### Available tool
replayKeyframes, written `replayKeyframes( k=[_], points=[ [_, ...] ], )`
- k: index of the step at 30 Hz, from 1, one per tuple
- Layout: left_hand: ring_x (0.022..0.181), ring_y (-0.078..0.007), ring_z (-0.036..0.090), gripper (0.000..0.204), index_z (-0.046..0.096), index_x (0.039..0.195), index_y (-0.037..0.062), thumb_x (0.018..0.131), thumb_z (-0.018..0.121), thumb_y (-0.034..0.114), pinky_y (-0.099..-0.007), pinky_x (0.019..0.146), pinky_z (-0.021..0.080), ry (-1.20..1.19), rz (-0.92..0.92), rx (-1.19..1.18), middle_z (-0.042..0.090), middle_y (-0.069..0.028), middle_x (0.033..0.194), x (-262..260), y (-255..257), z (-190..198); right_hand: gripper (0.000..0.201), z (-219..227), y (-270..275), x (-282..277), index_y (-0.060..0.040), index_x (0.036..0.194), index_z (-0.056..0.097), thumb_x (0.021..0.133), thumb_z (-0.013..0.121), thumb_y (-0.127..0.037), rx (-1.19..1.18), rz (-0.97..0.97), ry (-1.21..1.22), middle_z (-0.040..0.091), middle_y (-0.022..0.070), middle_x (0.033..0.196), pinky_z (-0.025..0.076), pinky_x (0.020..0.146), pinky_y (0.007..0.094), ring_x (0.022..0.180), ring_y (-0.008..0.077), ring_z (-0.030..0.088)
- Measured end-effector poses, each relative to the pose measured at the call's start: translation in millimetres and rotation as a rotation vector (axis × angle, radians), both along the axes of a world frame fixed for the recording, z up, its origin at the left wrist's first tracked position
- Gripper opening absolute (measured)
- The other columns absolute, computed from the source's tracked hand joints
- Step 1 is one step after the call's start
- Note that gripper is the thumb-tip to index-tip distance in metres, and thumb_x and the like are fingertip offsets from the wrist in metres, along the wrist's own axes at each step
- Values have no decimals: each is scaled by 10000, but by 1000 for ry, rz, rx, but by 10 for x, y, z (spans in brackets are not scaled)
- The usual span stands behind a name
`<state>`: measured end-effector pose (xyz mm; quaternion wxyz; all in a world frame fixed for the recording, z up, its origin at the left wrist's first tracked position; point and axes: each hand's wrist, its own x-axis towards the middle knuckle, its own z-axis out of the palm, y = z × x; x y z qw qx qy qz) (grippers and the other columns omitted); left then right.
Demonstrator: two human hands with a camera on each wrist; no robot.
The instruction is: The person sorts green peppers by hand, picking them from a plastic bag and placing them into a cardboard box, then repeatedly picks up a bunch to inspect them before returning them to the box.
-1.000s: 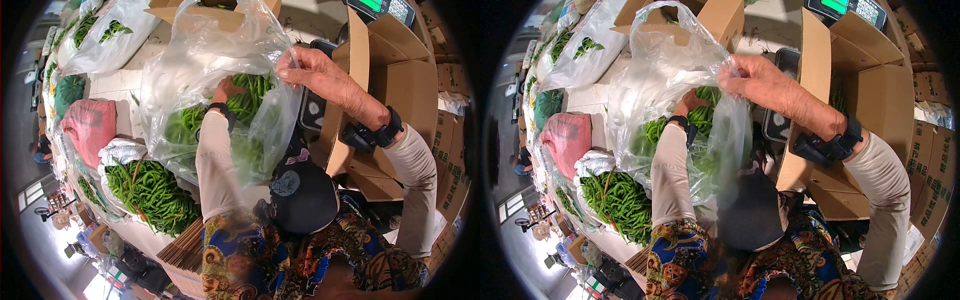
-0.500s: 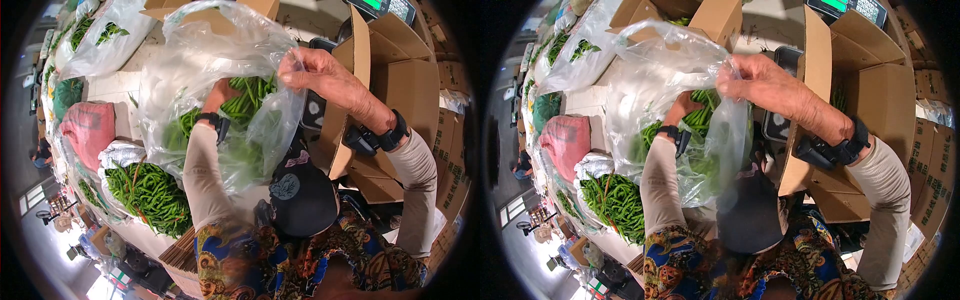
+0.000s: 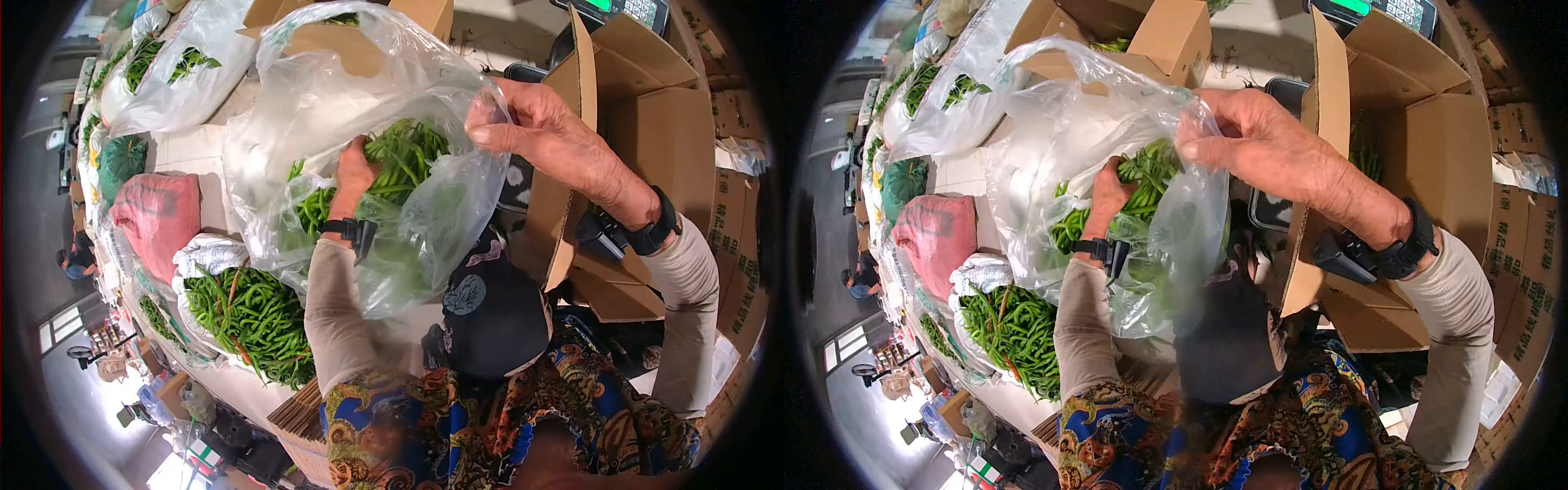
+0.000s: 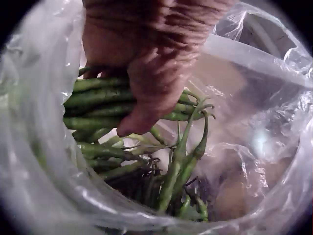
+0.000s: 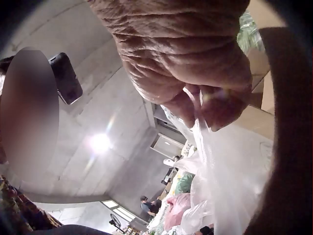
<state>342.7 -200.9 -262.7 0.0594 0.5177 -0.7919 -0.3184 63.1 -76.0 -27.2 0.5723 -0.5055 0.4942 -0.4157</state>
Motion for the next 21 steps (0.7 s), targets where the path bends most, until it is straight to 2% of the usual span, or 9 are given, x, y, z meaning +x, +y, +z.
replayKeyframes(
  k=[3,4,7,9,11,13,15,17,21],
  points=[
    [988,-390,575,512,555,1120,36,636,717,82,-438,834,482,12,17,-40,614,-198,1052,-5,30,57,103,69,27,33,-19,940,562,857,577,-78,35,25,61,540,-47,828,419,758,228,788,39,469],
    [1000,-392,555,518,561,1117,52,626,723,88,-442,840,471,-51,5,-54,592,-197,1054,-17,63,97,98,90,43,42,-21,933,559,856,575,-78,28,7,33,536,-48,825,418,756,228,788,38,468],
    [1002,-389,543,513,565,1107,65,621,726,98,-441,846,460,24,-23,-129,576,-198,1052,-3,176,174,94,112,96,4,-21,928,558,855,572,-80,57,-16,25,530,-50,818,415,743,229,785,39,465],
    [982,-387,547,482,569,1075,44,621,724,93,-437,838,455,108,10,-207,575,-199,1033,111,184,99,97,101,122,-5,-20,928,559,855,570,-82,82,-11,35,527,-50,815,412,733,230,781,39,462],
    [973,-385,548,455,573,1044,25,615,721,62,-428,831,452,150,166,-249,576,-189,1020,191,200,41,84,97,147,-19,-19,904,558,855,566,-87,42,-60,-22,522,-47,795,399,691,230,758,41,452],
    [968,-378,548,453,580,1030,19,598,717,24,-422,823,454,203,169,-263,574,-178,1015,132,310,218,81,113,156,-45,-18,888,559,854,566,-92,60,-71,23,521,-45,785,394,671,233,743,45,449],
    [952,-372,545,487,576,1051,30,585,711,-9,-420,818,456,267,146,-378,565,-171,1011,115,396,362,81,119,151,-62,-17,873,559,853,566,-96,74,-93,65,521,-43,775,389,650,236,727,48,447],
    [944,-370,542,543,565,1081,41,564,718,-22,-416,811,455,237,124,-423,553,-166,1014,116,481,462,45,98,133,-61,-58,854,544,858,569,-95,140,-103,78,479,-56,752,374,652,218,713,36,433],
    [987,-354,531,621,557,1099,73,509,738,-1,-418,839,431,194,75,-438,546,-152,1041,59,660,791,47,102,123,-38,-56,846,544,854,569,-95,160,-122,145,488,-53,735,377,645,223,708,38,440]
  ],
)
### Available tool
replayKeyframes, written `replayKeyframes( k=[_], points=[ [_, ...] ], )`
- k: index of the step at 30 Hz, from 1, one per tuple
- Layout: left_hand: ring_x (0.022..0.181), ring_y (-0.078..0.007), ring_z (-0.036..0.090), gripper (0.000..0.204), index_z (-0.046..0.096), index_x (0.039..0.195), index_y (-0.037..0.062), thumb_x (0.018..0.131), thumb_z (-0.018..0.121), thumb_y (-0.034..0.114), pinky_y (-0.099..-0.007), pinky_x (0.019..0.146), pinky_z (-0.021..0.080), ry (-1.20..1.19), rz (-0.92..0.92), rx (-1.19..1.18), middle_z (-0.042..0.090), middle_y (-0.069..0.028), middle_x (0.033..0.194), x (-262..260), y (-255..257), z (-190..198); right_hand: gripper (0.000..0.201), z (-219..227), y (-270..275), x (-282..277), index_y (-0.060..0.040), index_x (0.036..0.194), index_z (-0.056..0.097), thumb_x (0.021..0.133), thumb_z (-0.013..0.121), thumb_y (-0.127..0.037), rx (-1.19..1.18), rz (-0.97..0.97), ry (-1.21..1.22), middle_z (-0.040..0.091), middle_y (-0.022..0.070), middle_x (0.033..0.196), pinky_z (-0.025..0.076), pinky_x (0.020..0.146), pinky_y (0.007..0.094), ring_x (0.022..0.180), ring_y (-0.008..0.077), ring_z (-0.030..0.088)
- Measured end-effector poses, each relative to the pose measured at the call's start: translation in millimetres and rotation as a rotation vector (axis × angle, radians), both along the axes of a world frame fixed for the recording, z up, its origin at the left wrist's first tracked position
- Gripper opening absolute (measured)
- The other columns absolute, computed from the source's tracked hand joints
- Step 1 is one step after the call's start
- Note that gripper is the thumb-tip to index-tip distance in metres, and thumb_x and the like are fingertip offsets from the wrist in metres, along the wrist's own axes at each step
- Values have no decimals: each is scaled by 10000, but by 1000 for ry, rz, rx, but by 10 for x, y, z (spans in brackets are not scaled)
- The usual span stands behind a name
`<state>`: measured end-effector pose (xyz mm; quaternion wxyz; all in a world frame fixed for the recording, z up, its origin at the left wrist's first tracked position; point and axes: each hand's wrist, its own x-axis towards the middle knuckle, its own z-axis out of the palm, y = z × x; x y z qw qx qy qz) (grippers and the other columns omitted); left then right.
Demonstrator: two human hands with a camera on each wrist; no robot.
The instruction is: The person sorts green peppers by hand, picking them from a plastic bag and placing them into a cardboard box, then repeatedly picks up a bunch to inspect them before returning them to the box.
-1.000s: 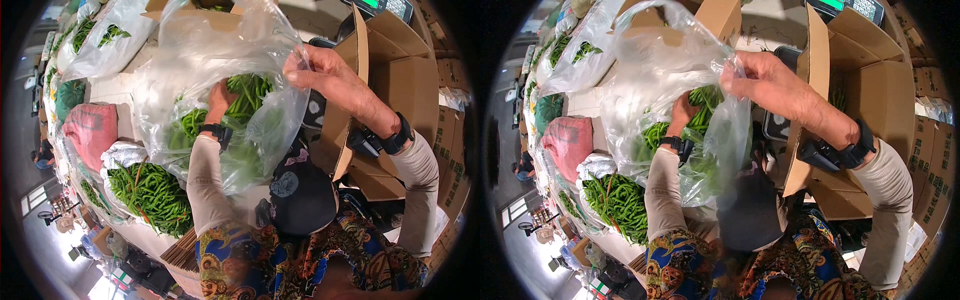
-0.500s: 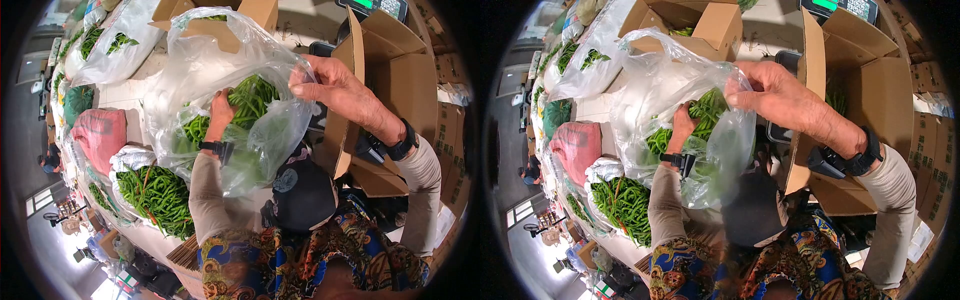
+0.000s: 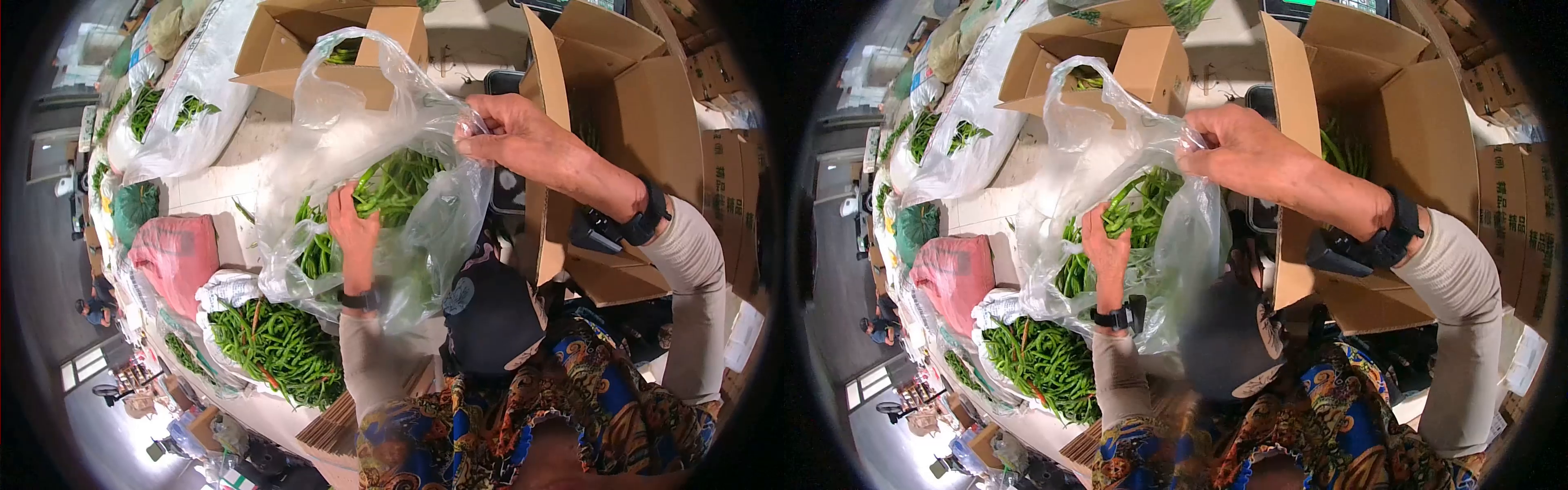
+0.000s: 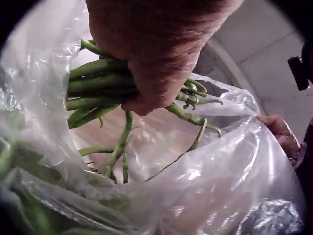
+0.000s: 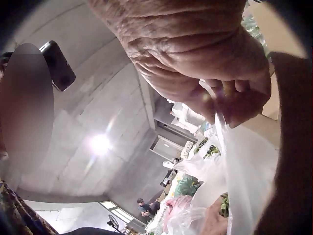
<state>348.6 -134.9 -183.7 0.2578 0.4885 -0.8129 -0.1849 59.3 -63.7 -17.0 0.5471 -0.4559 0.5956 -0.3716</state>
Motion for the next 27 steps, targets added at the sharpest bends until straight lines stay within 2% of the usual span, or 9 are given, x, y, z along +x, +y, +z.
replayKeyframes(
  k=[3,7,10,14,16,20,22,26,27],
  points=[
    [959,-327,538,544,560,1066,77,550,726,38,-429,841,414,-119,-26,-173,569,-130,1026,-59,83,255,59,11,-8,1,-48,837,543,849,573,-98,4,-12,78,497,-43,716,383,618,224,677,47,449],
    [938,-311,550,373,553,982,72,633,682,66,-416,825,420,-220,-14,-187,587,-105,1001,-16,152,594,85,-32,11,-22,-31,829,543,843,582,-105,15,-19,127,497,-21,682,403,568,238,620,66,458],
    [954,-336,547,507,539,1018,90,548,698,-15,-410,835,431,-319,-71,-282,582,-117,1010,53,178,803,104,-22,37,-32,-17,830,546,840,587,-112,12,-12,174,509,-9,680,417,555,248,606,76,466],
    [944,-315,552,467,552,981,74,548,695,-26,-397,828,438,-325,-87,-274,588,-106,983,103,259,1230,141,-13,90,-57,11,863,566,823,601,-120,37,11,201,552,31,700,434,562,257,621,95,515],
    [848,-309,588,412,565,956,56,573,665,-57,-365,768,470,-187,-40,-286,597,-110,910,137,221,1455,175,84,99,-77,21,899,565,817,609,-127,31,54,271,575,61,719,452,586,281,649,126,553],
    [806,-150,584,319,569,996,8,694,658,-44,-269,748,482,100,32,-114,601,-52,918,261,150,1954,292,-25,169,-77,37,1020,540,808,624,-145,-159,49,548,626,158,873,496,687,359,797,238,636],
    [828,-161,577,300,573,1000,-13,713,656,-43,-264,775,473,391,74,75,597,-66,944,395,35,2116,332,-3,240,-94,37,1069,523,812,623,-148,-209,24,512,618,171,950,499,728,369,843,258,633],
    [850,-148,559,292,564,1016,-39,731,627,-59,-267,780,455,400,164,104,590,-83,944,182,136,2767,408,221,340,-175,27,1174,492,822,612,-141,-228,36,399,584,185,1111,500,808,371,936,274,618],
    [857,-154,559,287,565,1010,-45,730,623,-60,-273,777,457,515,171,152,589,-91,953,153,150,2885,408,267,370,-192,27,1174,492,822,612,-141,-241,30,397,584,185,1111,500,808,371,936,274,618]
  ],
)
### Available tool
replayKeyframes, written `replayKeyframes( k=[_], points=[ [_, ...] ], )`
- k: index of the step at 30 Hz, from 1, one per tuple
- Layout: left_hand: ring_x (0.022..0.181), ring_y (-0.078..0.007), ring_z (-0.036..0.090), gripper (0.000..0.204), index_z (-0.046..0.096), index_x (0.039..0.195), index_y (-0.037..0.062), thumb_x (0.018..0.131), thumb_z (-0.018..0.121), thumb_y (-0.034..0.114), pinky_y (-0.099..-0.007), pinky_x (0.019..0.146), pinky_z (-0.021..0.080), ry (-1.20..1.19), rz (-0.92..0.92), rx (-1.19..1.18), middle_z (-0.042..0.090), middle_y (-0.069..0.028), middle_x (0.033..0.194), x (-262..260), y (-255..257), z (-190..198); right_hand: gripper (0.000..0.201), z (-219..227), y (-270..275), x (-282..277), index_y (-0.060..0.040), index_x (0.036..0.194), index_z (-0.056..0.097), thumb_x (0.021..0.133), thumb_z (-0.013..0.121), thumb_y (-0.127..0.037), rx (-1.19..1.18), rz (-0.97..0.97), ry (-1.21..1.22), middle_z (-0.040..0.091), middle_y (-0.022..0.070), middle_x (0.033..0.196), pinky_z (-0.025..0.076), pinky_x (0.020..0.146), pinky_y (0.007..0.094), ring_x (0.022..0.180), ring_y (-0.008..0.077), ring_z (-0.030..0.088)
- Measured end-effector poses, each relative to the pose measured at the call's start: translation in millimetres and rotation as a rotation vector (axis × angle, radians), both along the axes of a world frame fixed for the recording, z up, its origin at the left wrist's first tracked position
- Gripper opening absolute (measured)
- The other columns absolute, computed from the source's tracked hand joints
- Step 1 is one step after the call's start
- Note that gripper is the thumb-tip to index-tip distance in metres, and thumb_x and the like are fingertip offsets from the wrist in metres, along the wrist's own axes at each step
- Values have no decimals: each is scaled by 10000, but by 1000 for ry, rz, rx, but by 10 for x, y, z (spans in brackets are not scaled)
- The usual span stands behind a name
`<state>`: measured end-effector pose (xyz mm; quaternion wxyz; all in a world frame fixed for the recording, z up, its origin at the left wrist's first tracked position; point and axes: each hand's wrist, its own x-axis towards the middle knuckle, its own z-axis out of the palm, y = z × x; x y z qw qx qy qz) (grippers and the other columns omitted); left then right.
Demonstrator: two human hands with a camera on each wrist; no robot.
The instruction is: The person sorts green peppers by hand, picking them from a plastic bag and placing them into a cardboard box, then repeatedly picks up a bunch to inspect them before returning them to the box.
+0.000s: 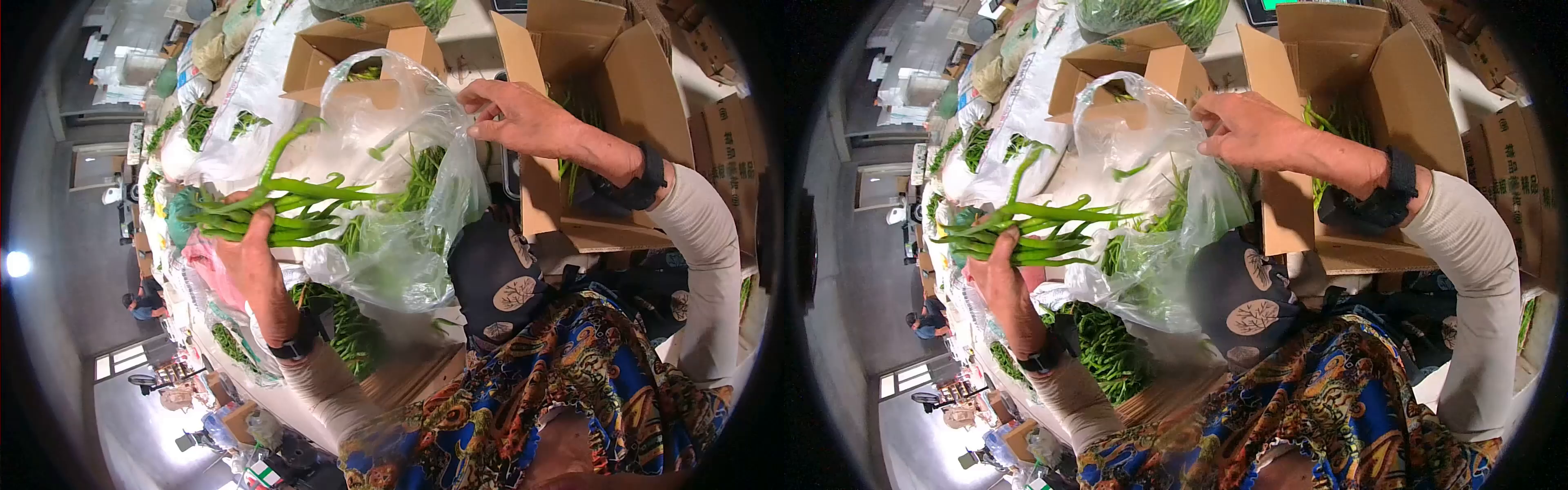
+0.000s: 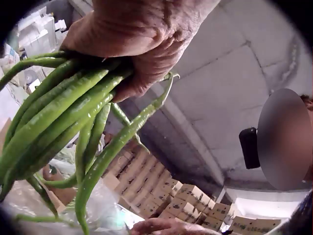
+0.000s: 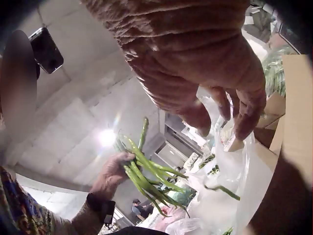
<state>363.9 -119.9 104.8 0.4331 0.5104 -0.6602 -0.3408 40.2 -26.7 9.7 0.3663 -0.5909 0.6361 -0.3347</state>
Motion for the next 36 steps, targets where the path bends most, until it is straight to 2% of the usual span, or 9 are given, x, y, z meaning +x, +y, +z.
replayKeyframes(
  k=[6,8,12,14,18,23,31,33,36],
  points=[
    [896,-226,589,442,505,1146,-30,724,632,-60,-338,873,470,386,-98,70,589,-124,1008,-259,40,507,361,231,153,-109,20,1135,539,825,601,-154,-152,48,-162,628,199,1048,484,848,357,971,260,619],
    [898,-226,590,438,507,1144,-33,725,629,-64,-340,872,472,435,-112,65,592,-131,1019,-469,124,655,301,338,235,-132,18,1127,536,873,578,-136,-192,75,-226,601,85,949,470,853,299,899,143,573],
    [924,-238,599,447,506,1151,-37,722,627,-70,-350,887,477,485,-272,135,602,-147,1038,-816,79,726,248,700,468,-222,4,1076,571,884,580,-153,-265,-23,-348,602,54,893,475,773,273,865,102,559],
    [952,-251,604,428,517,1134,-37,721,625,-67,-360,895,480,462,-314,115,605,-149,1035,-1210,348,772,222,974,658,-274,17,916,621,810,602,-178,-490,-133,-218,658,151,824,495,707,359,781,249,643],
    [953,-257,607,398,514,1117,-35,732,605,-71,-365,886,487,545,-552,258,610,-145,1016,-1788,474,555,260,1246,986,-439,7,909,632,759,647,-204,-702,-252,85,620,189,774,476,684,397,766,338,615],
    [815,-161,604,263,583,992,-7,738,620,-59,-277,730,492,562,-713,355,623,-78,911,-2543,912,254,265,1061,1233,-687,-21,904,680,731,680,-222,-590,-365,97,616,185,759,469,701,415,748,351,601],
    [778,-132,585,233,578,952,25,741,639,-55,-254,696,480,438,-744,417,602,-37,885,-3094,1138,-222,268,539,1450,-959,-13,928,678,731,666,-194,-609,-562,184,623,176,759,472,717,421,770,335,605],
    [776,-127,580,236,576,950,28,740,642,-55,-253,698,475,397,-739,387,598,-31,881,-3151,1140,-285,260,489,1431,-1063,-5,919,667,733,668,-187,-623,-583,171,628,152,757,486,677,379,710,281,622],
    [764,-125,572,233,581,947,18,736,663,-38,-253,694,466,304,-764,284,598,-32,868,-3178,1109,-359,186,645,1507,-1213,-24,962,623,855,636,-175,-439,-365,-485,631,21,765,427,557,196,600,61,547]
  ],
)
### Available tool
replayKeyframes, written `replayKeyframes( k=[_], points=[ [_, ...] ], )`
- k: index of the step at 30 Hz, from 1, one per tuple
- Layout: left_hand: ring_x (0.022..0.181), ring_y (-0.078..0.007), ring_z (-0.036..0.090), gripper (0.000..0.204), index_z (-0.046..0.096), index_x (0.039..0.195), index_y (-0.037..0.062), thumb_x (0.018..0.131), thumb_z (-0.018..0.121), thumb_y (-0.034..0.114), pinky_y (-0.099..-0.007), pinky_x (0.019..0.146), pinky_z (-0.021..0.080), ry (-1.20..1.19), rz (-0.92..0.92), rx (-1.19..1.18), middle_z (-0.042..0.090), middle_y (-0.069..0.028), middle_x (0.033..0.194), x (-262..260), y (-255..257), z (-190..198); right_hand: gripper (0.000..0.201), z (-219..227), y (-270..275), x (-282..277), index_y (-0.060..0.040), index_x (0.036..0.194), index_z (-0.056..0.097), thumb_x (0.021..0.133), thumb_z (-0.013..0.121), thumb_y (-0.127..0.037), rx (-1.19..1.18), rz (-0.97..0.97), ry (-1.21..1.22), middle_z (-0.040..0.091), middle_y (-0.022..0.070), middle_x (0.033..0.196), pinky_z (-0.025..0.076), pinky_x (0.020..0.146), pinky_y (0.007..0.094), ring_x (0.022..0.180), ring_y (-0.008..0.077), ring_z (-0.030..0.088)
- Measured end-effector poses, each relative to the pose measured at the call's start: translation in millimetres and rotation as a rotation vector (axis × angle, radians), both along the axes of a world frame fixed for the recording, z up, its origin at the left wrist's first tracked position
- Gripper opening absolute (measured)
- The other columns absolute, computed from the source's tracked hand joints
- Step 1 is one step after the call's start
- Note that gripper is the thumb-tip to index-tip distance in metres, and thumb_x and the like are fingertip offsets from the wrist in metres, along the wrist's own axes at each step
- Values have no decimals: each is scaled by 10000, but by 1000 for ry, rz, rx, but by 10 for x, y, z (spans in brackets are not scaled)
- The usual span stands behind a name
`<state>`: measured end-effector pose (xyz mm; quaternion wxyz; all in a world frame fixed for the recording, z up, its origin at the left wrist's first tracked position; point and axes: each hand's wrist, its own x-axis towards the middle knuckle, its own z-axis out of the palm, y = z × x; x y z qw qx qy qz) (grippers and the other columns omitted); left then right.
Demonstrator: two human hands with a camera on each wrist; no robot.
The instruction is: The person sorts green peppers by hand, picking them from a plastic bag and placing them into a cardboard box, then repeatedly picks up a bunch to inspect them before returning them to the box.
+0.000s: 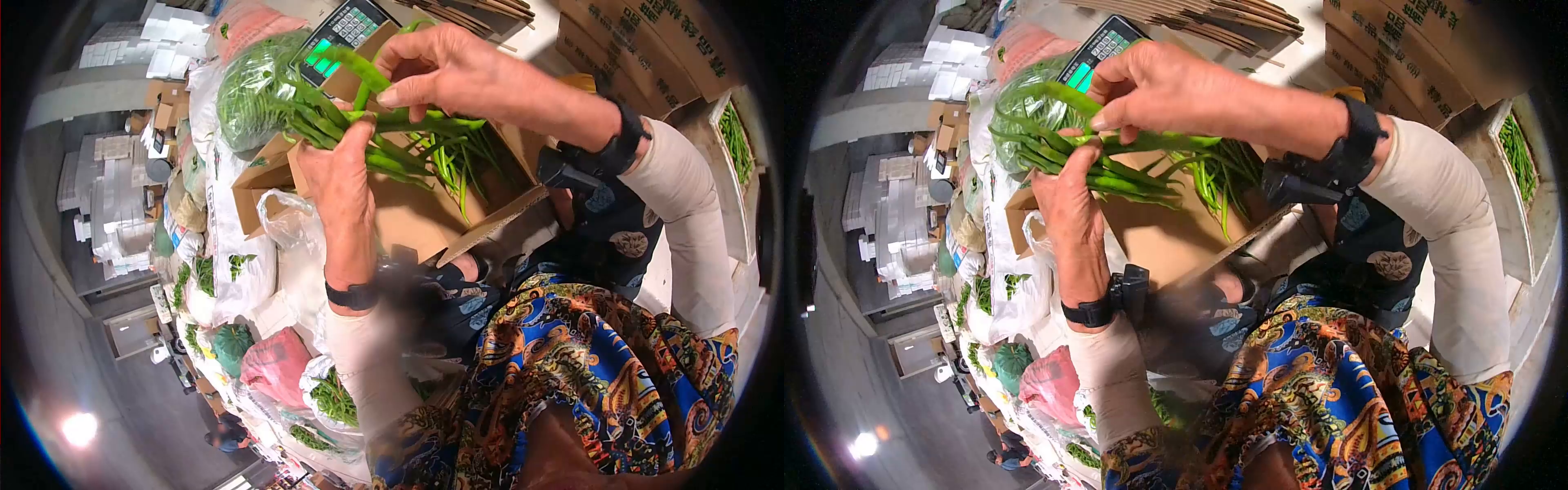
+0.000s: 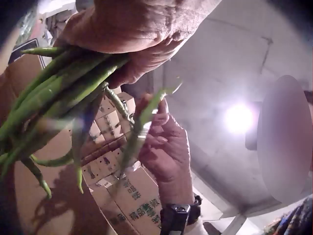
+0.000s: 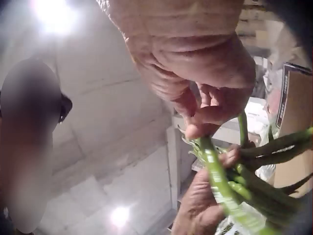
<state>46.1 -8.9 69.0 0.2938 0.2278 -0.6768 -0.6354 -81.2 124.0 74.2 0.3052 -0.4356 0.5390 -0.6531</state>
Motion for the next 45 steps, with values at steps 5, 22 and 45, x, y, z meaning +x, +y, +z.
replayKeyframes(
  k=[5,22,45],
  points=[
    [740,-150,583,235,586,955,-14,736,673,-2,-254,685,476,-6,-3,206,604,-64,859,61,-152,-66,192,-53,59,-240,-68,799,569,859,657,-227,84,221,-433,653,34,774,400,492,157,611,25,572],
    [1030,-320,568,261,551,1041,-49,785,592,-29,-470,905,468,289,-38,771,585,-207,1076,486,-728,-63,186,-300,217,-653,-101,777,574,876,648,-240,161,-30,-427,529,-52,670,389,527,176,589,34,482],
    [837,-164,454,384,523,1109,63,740,625,84,-357,756,361,495,-551,862,507,-87,1007,384,-490,-98,381,-612,-101,-435,-101,695,495,680,813,-312,353,-100,-16,461,-11,574,360,443,238,495,86,433]
  ],
)
